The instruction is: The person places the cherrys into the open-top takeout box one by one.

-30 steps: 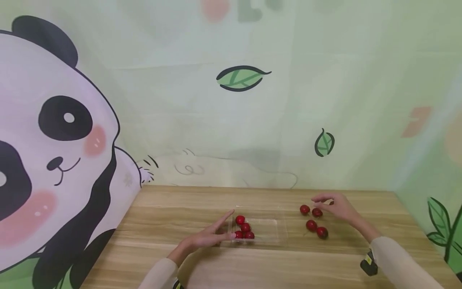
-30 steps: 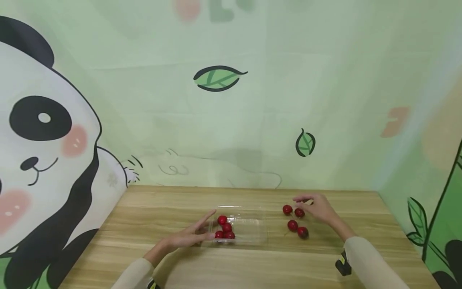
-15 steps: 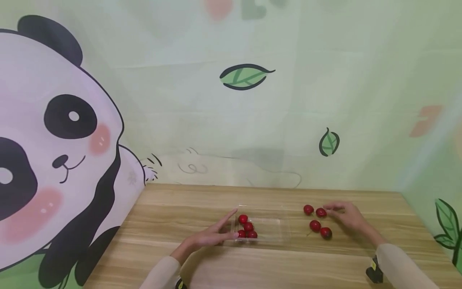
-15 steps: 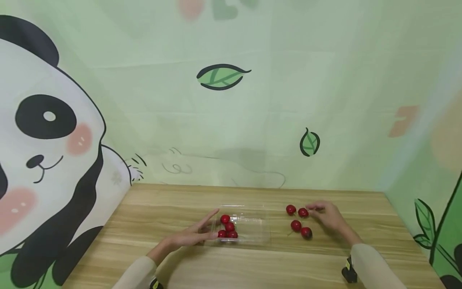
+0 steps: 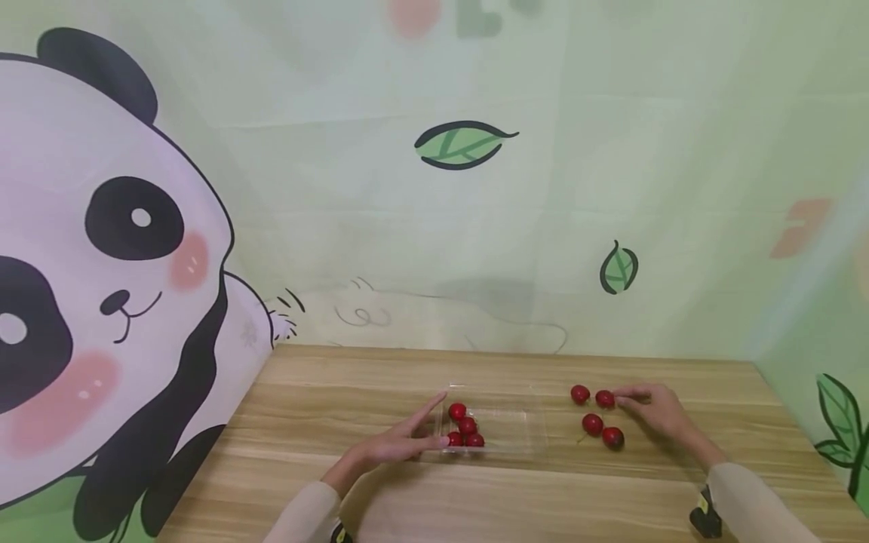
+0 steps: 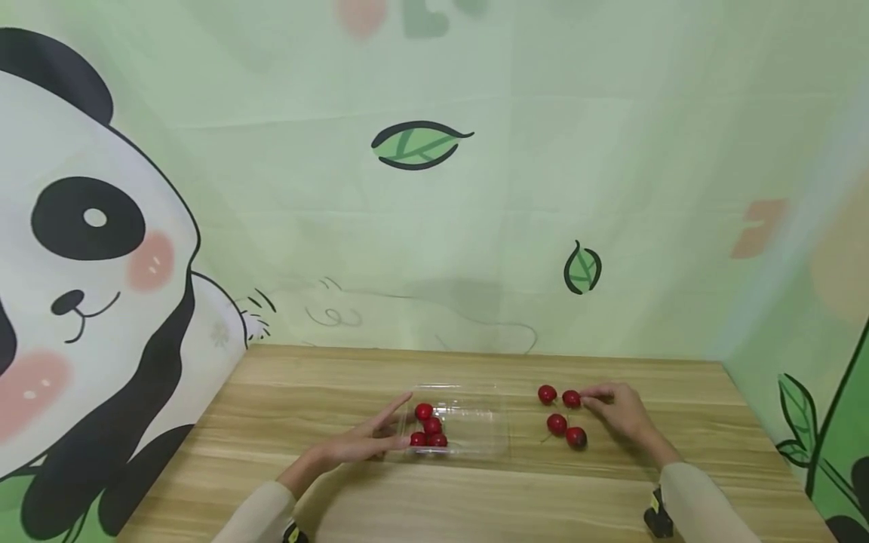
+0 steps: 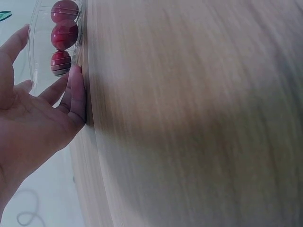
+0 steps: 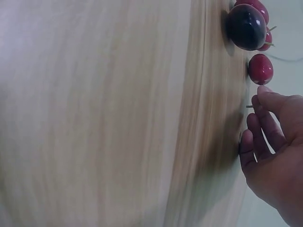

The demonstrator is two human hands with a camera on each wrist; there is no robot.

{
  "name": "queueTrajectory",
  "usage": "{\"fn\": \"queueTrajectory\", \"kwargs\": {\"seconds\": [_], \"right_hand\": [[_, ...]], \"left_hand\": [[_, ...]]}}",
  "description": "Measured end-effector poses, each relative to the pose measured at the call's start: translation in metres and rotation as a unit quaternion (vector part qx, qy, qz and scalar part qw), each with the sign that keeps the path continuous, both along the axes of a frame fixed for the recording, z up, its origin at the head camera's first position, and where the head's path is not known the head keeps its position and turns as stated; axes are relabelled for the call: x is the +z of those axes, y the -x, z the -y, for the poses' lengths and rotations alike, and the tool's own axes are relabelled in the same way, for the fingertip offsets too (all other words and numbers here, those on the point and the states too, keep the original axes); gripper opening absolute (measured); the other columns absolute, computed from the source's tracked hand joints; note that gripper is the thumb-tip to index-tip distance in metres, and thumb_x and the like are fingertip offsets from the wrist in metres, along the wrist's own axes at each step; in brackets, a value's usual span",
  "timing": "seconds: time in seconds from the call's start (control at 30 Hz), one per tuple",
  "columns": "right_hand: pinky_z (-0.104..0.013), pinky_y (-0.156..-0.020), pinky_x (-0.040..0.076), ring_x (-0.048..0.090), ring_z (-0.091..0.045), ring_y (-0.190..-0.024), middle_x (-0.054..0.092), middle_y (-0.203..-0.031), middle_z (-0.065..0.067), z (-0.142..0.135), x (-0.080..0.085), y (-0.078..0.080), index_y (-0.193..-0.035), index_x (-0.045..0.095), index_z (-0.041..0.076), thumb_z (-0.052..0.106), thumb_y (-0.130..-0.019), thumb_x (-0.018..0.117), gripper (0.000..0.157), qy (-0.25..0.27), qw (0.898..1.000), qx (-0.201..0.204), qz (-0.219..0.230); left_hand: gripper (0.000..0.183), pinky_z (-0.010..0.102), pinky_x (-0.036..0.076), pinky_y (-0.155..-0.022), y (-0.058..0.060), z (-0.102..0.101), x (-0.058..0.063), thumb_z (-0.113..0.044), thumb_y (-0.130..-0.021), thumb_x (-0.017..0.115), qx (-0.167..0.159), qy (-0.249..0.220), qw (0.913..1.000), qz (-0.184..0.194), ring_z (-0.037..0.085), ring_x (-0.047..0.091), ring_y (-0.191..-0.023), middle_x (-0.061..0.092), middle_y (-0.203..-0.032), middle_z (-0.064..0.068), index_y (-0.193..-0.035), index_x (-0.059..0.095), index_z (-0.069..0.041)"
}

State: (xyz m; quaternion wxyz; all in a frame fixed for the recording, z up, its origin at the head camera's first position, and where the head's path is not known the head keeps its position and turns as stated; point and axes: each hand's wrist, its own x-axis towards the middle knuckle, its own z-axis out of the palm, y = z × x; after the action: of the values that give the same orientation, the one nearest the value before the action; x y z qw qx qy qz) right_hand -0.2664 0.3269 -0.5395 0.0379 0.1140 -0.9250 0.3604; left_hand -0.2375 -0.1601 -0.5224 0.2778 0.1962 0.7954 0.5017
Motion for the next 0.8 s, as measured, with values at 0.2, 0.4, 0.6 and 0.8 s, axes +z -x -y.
{"fn": "queueTrajectory", "kwargs": {"seconds": [0.2,0.4,0.6,0.8], "right_hand": [[-0.062,-0.097,0.051,0.066,-0.048,-0.111,0.073,-0.112,-0.027,-0.003,-0.002,-0.002,-0.107,0.075,-0.004,0.008,-0.096,0.068,0.018,-0.014,1.000,-0.010,0.017],[-0.061,-0.096,0.052,0.068,-0.046,-0.109,0.075,-0.110,-0.024,-0.005,-0.001,-0.007,-0.106,0.076,-0.002,0.011,-0.096,0.070,0.017,-0.022,1.000,-0.016,0.006],[-0.044,-0.088,0.058,0.070,-0.040,-0.104,0.076,-0.110,-0.022,-0.002,0.007,-0.013,-0.107,0.076,-0.001,0.016,-0.097,0.070,0.021,-0.021,0.999,-0.028,0.009],[-0.022,-0.064,0.052,0.066,-0.015,-0.082,0.076,-0.105,-0.023,0.003,0.015,-0.017,-0.109,0.074,-0.005,0.013,-0.098,0.068,0.022,0.008,0.999,-0.022,0.030]], "left_hand": [[0.086,0.035,0.053,-0.085,0.000,0.000,0.000,-0.043,-0.100,0.063,-0.003,-0.006,1.0000,0.004,0.040,0.048,-0.138,0.022,-0.167,0.025,-0.165,0.007,-0.035],[0.087,0.036,0.053,-0.087,0.000,0.000,0.000,-0.044,-0.100,0.063,-0.006,-0.007,0.9999,0.004,0.043,0.045,-0.141,0.022,-0.167,0.025,-0.165,0.006,-0.035],[0.087,0.036,0.052,-0.092,0.001,-0.001,-0.001,-0.041,-0.101,0.063,-0.013,-0.012,0.9998,-0.007,0.042,0.046,-0.141,0.029,-0.165,0.022,-0.166,0.005,-0.030],[0.087,0.033,0.052,-0.082,0.001,0.000,-0.004,-0.040,-0.101,0.063,-0.012,-0.017,0.9998,-0.005,0.038,0.052,-0.135,0.030,-0.165,0.022,-0.166,0.006,-0.030]]}}
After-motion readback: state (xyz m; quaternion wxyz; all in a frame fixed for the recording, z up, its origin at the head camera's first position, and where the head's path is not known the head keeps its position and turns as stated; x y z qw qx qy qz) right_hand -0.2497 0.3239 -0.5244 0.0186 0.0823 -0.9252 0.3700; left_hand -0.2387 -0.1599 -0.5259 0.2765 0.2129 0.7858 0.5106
